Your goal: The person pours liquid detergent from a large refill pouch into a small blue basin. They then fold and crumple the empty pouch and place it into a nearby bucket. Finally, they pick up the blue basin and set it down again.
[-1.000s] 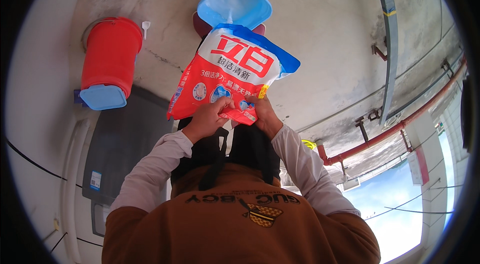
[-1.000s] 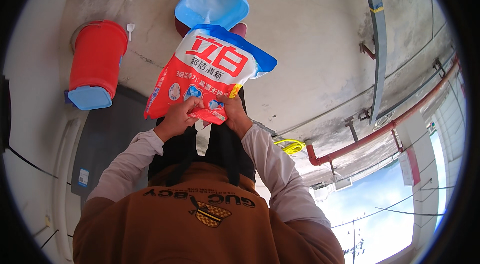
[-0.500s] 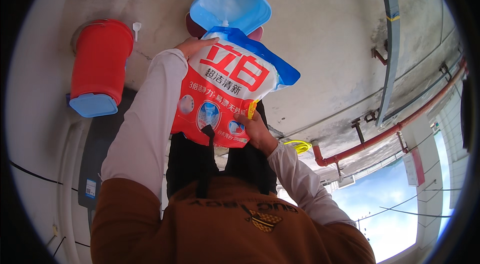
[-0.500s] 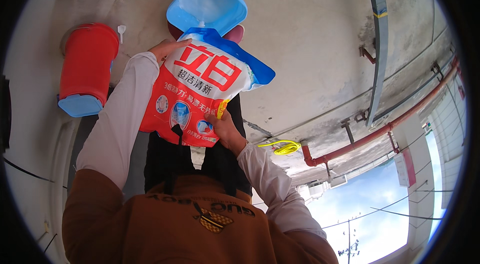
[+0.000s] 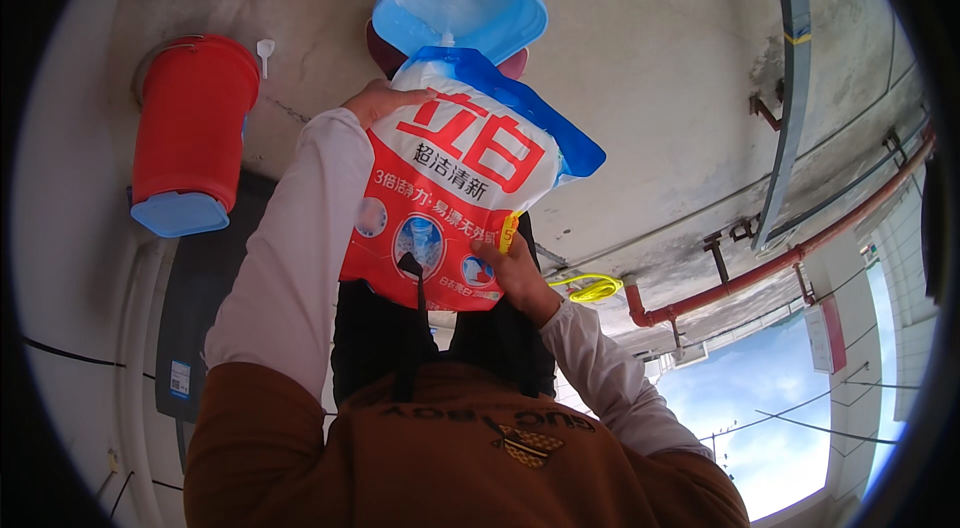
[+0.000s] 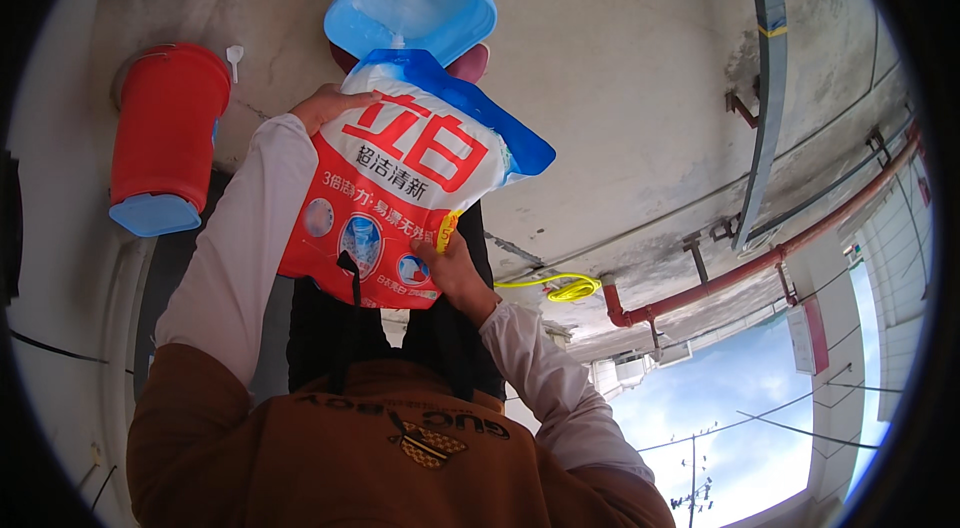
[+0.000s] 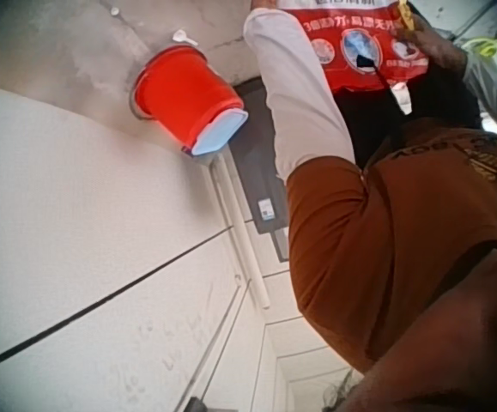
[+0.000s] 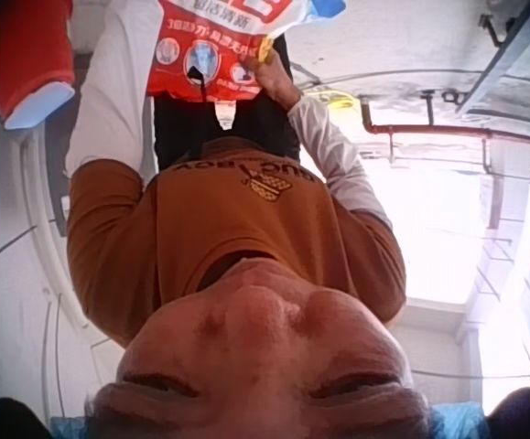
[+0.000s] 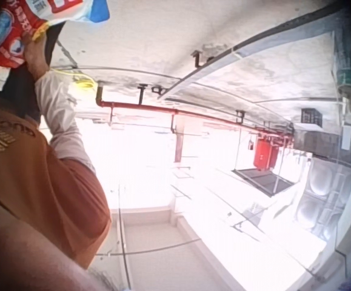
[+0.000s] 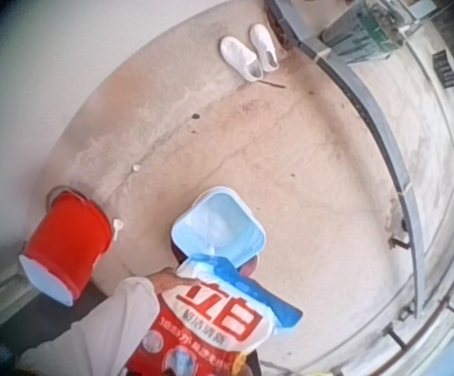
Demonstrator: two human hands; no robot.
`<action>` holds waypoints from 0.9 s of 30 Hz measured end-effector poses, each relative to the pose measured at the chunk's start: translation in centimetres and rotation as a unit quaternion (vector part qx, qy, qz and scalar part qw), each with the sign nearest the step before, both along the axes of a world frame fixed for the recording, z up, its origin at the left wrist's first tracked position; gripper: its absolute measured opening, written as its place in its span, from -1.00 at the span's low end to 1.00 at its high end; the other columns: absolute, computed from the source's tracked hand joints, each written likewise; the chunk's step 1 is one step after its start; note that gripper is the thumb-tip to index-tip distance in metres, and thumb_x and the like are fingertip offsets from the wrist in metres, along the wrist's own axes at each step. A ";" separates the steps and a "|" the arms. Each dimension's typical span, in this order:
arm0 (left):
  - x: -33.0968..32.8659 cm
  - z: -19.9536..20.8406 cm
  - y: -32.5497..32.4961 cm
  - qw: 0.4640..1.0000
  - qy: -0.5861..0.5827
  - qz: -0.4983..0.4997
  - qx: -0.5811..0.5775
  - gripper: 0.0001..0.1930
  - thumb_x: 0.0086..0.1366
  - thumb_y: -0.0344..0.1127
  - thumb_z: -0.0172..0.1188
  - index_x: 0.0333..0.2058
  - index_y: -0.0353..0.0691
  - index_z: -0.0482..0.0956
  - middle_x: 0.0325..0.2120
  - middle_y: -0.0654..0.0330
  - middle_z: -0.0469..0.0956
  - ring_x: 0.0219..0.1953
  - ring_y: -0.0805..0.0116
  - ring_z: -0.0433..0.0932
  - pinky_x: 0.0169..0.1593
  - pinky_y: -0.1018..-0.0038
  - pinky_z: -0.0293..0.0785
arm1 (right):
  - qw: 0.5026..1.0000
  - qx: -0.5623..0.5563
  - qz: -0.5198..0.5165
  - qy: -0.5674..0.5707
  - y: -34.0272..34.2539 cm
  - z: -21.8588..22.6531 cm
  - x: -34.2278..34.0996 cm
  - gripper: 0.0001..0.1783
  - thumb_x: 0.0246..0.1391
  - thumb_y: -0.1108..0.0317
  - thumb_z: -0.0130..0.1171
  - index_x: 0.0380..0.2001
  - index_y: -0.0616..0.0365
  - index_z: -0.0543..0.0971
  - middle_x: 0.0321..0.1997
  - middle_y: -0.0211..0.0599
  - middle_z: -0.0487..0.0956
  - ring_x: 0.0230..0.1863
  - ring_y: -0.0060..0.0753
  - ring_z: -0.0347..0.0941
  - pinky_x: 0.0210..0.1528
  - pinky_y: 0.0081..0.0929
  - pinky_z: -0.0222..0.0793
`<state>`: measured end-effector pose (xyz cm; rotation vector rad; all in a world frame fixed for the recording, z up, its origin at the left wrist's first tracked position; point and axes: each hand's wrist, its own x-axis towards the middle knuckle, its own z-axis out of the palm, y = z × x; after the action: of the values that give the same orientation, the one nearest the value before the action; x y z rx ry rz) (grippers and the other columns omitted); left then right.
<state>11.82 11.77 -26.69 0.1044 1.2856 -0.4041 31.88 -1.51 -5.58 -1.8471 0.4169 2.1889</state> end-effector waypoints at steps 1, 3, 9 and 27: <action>-0.1 0.1 0.0 1.000 0.001 -0.001 0.003 -0.32 -0.08 -0.05 0.42 0.00 -0.21 0.40 -0.16 0.03 0.56 -0.29 0.22 0.60 -0.27 0.33 0.57 | 1.000 -0.004 0.002 0.002 0.2 0.1 0.0 -0.64 0.06 0.42 0.13 -0.06 0.29 0.39 -0.14 -0.21 0.55 -0.22 -0.44 0.52 -0.17 -0.50 0.47; -0.3 0.8 0.2 0.999 -0.020 0.046 -0.012 -0.32 -0.05 -0.07 0.40 0.03 -0.20 0.36 -0.15 0.03 0.55 -0.28 0.22 0.60 -0.27 0.33 0.58 | 1.000 -0.012 0.008 0.007 0.3 0.2 0.1 -0.63 0.06 0.41 0.13 -0.06 0.28 0.38 -0.15 -0.22 0.55 -0.23 -0.45 0.52 -0.17 -0.50 0.47; -0.8 3.3 -0.6 0.982 -0.047 0.180 -0.044 -0.36 0.05 -0.16 0.33 0.08 -0.16 0.29 -0.13 0.04 0.54 -0.26 0.24 0.61 -0.25 0.30 0.59 | 0.999 0.018 0.003 0.030 0.9 0.3 -0.1 -0.64 0.06 0.39 0.15 -0.08 0.26 0.38 -0.16 -0.24 0.56 -0.26 -0.47 0.53 -0.20 -0.52 0.48; -0.7 2.1 -3.1 0.993 0.008 0.065 0.102 -0.33 -0.02 0.10 0.33 -0.10 -0.36 0.45 -0.28 0.02 0.59 -0.40 0.29 0.61 -0.28 0.44 0.54 | 0.998 0.035 0.011 0.058 1.2 1.7 -1.4 -0.67 0.15 0.30 0.08 -0.09 0.27 0.39 -0.17 -0.25 0.56 -0.27 -0.52 0.52 -0.22 -0.52 0.48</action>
<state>11.15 8.70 -24.62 0.1883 1.3390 -0.1607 30.45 -0.31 -3.87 -1.7027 0.3387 2.3031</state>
